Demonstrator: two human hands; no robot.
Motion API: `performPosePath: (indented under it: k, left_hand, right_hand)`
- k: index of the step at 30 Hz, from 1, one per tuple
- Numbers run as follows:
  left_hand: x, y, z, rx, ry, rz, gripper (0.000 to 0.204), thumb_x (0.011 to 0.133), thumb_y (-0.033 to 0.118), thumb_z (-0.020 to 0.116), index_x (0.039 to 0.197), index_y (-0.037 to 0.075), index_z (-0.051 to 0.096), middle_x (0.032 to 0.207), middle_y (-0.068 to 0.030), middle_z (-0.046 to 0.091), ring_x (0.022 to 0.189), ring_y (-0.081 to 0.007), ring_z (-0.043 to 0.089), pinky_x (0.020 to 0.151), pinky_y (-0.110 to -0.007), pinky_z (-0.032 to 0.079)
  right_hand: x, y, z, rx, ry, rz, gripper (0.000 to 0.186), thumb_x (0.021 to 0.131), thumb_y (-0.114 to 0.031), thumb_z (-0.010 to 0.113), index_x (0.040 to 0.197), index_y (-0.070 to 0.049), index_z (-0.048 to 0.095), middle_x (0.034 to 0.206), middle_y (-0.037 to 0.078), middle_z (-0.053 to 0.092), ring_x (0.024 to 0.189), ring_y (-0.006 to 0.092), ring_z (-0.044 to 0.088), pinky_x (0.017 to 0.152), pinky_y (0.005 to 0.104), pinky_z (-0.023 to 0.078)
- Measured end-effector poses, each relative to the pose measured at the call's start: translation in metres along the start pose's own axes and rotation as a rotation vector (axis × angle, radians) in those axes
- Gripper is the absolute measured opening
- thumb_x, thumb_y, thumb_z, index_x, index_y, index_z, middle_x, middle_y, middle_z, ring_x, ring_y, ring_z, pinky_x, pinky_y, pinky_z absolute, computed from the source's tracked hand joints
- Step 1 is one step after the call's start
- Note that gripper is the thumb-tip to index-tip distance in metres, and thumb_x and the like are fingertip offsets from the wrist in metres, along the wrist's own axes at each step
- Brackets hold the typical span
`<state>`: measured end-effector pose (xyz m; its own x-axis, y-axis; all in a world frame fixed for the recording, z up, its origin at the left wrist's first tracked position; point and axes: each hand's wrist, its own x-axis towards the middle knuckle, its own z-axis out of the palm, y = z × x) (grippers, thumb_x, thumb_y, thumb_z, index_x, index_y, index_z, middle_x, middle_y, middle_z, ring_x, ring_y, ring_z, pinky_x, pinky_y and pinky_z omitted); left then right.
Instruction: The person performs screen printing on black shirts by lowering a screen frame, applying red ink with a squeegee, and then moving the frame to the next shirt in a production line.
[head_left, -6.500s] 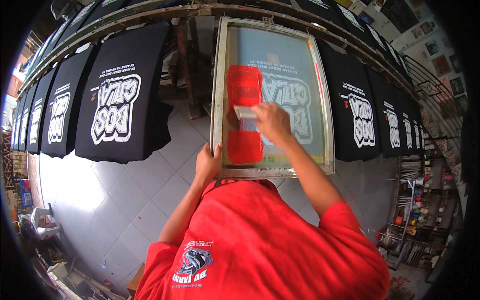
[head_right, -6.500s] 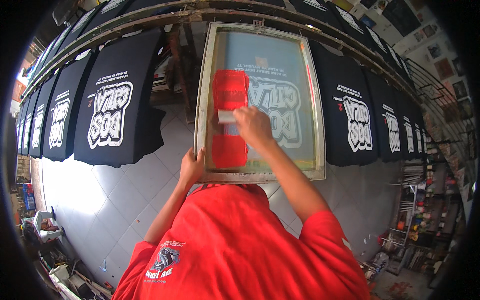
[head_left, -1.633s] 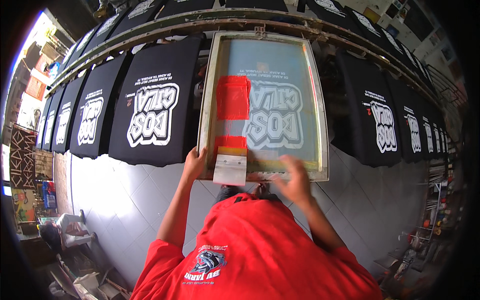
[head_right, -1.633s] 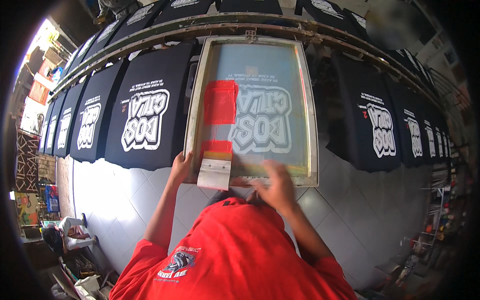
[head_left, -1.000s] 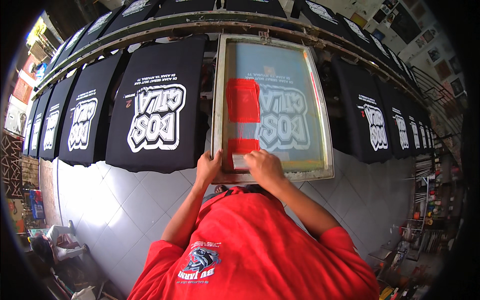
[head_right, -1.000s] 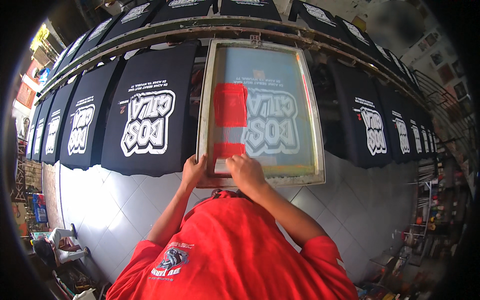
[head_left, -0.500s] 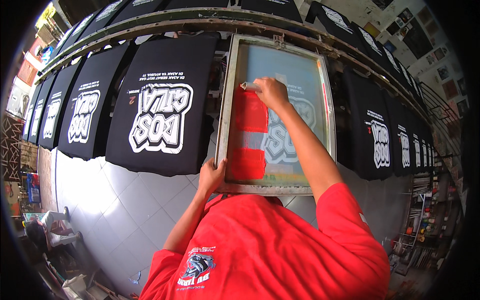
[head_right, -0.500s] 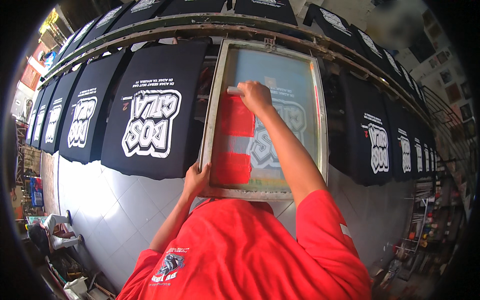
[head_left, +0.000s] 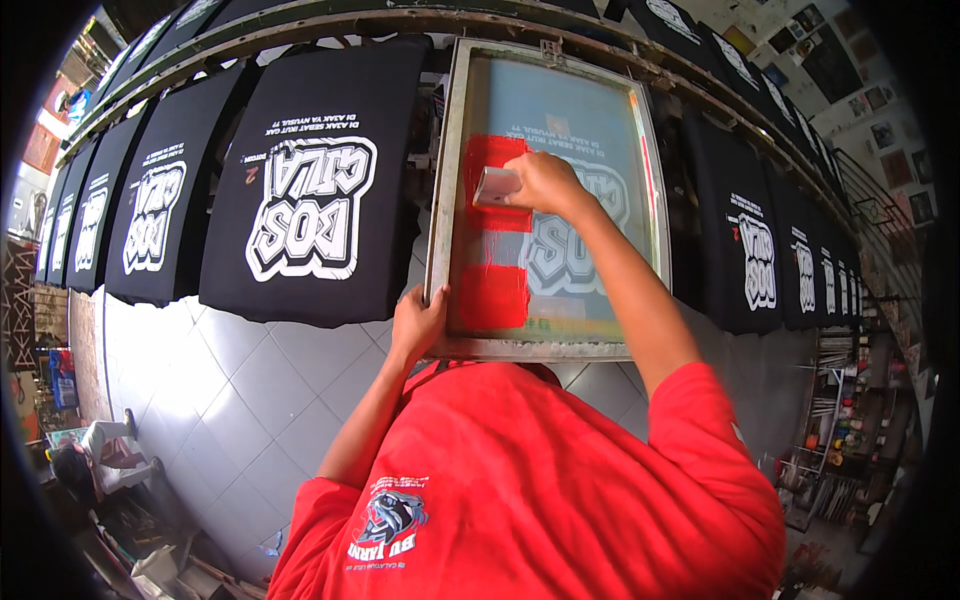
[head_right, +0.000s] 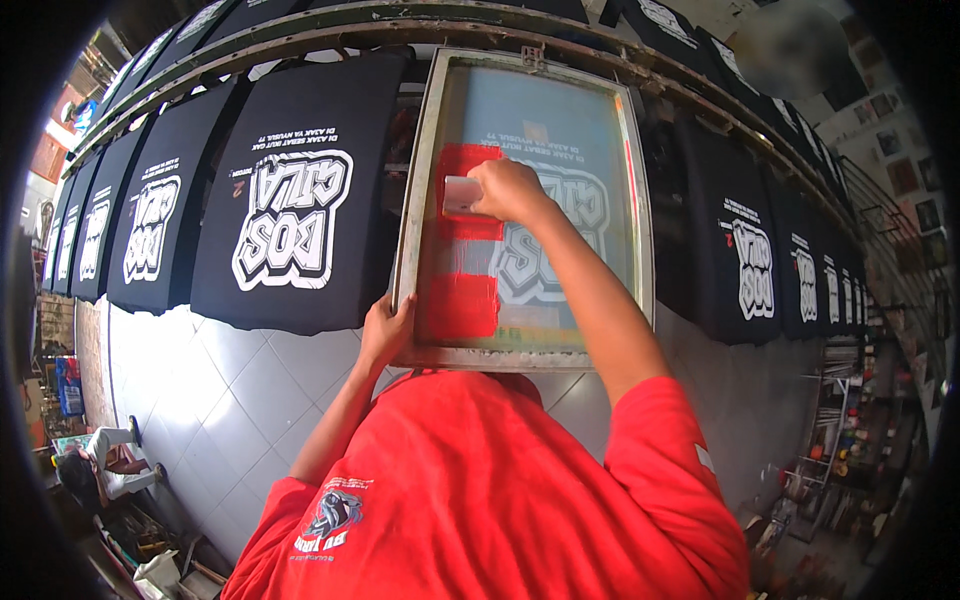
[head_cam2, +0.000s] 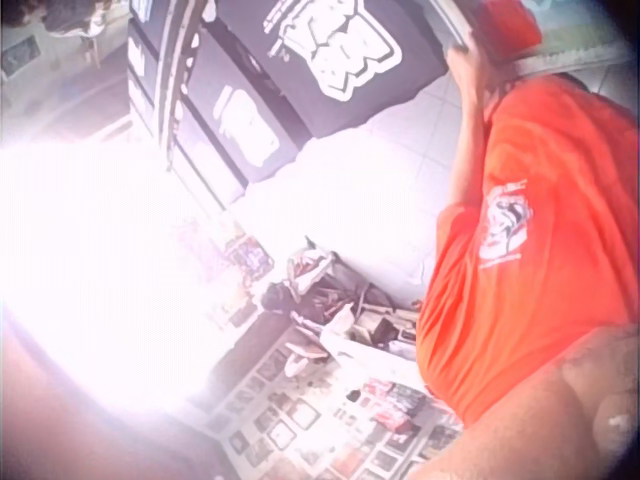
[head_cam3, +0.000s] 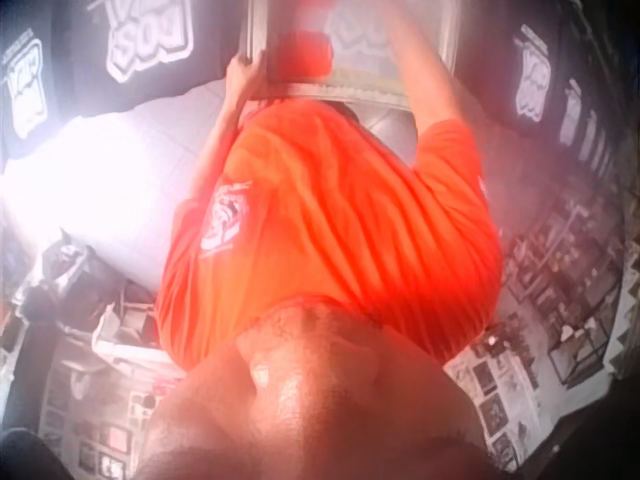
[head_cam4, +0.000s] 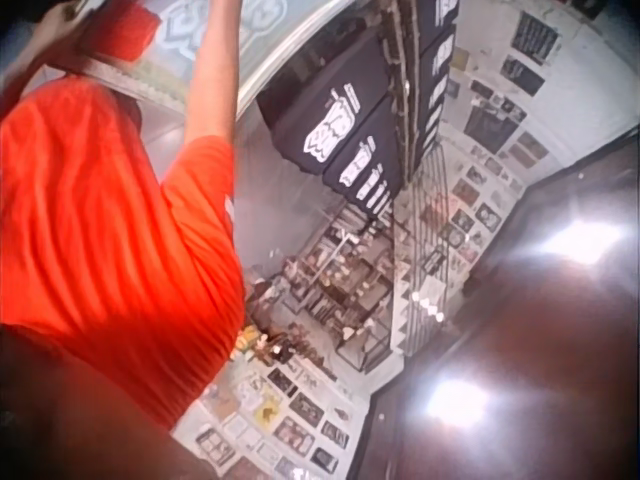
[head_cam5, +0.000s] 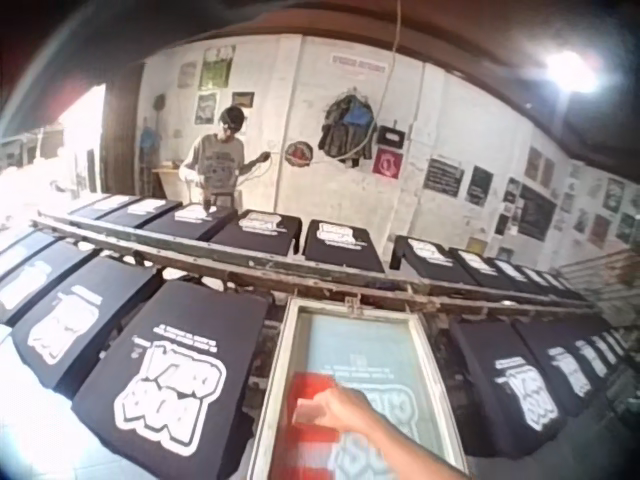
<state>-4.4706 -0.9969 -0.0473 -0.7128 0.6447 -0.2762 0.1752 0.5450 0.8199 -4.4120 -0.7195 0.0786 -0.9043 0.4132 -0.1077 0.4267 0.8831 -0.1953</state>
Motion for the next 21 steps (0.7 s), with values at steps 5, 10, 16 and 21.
performPosePath:
  k: [5,10,16,21]
  left_hand:
    - [0.001,0.001,0.001,-0.012,-0.006,0.029,0.049,0.089,0.04,0.061,0.076,-0.007,0.056,0.067,-0.0264,0.059,0.066,-0.04,0.061,0.061,-0.045,0.046]
    - [0.003,-0.001,0.0,0.062,0.007,0.044,0.044,0.09,0.035,0.06,0.079,-0.007,0.058,0.066,-0.0229,0.06,0.061,-0.0306,0.062,0.059,-0.041,0.047]
    - [0.002,-0.005,0.003,0.002,-0.004,0.012,0.049,0.089,0.04,0.061,0.077,-0.006,0.056,0.068,-0.0277,0.057,0.066,-0.045,0.058,0.06,-0.047,0.045]
    - [-0.004,0.003,-0.001,-0.009,0.0,-0.001,0.048,0.089,0.039,0.062,0.076,-0.006,0.055,0.066,-0.0268,0.057,0.064,-0.0439,0.058,0.059,-0.046,0.045]
  right_hand:
    - [0.008,0.012,0.028,-0.08,0.287,-0.08,0.019,0.072,-0.02,0.074,0.088,-0.012,0.067,0.083,0.011,0.068,0.082,0.0338,0.066,0.07,0.0463,0.052]
    - [-0.027,-0.011,0.027,0.012,0.363,-0.03,0.011,0.076,-0.013,0.068,0.084,-0.01,0.061,0.085,0.009,0.066,0.082,0.0312,0.065,0.068,0.0443,0.053]
    - [-0.09,-0.04,0.085,-0.044,0.484,-0.098,0.014,0.079,-0.009,0.061,0.093,-0.008,0.063,0.086,0.005,0.063,0.083,0.026,0.061,0.07,0.0391,0.053]
    - [-0.079,-0.038,0.108,-0.067,0.624,-0.07,0.014,0.082,-0.008,0.059,0.094,-0.008,0.065,0.087,0.005,0.065,0.085,0.0246,0.06,0.07,0.0374,0.053]
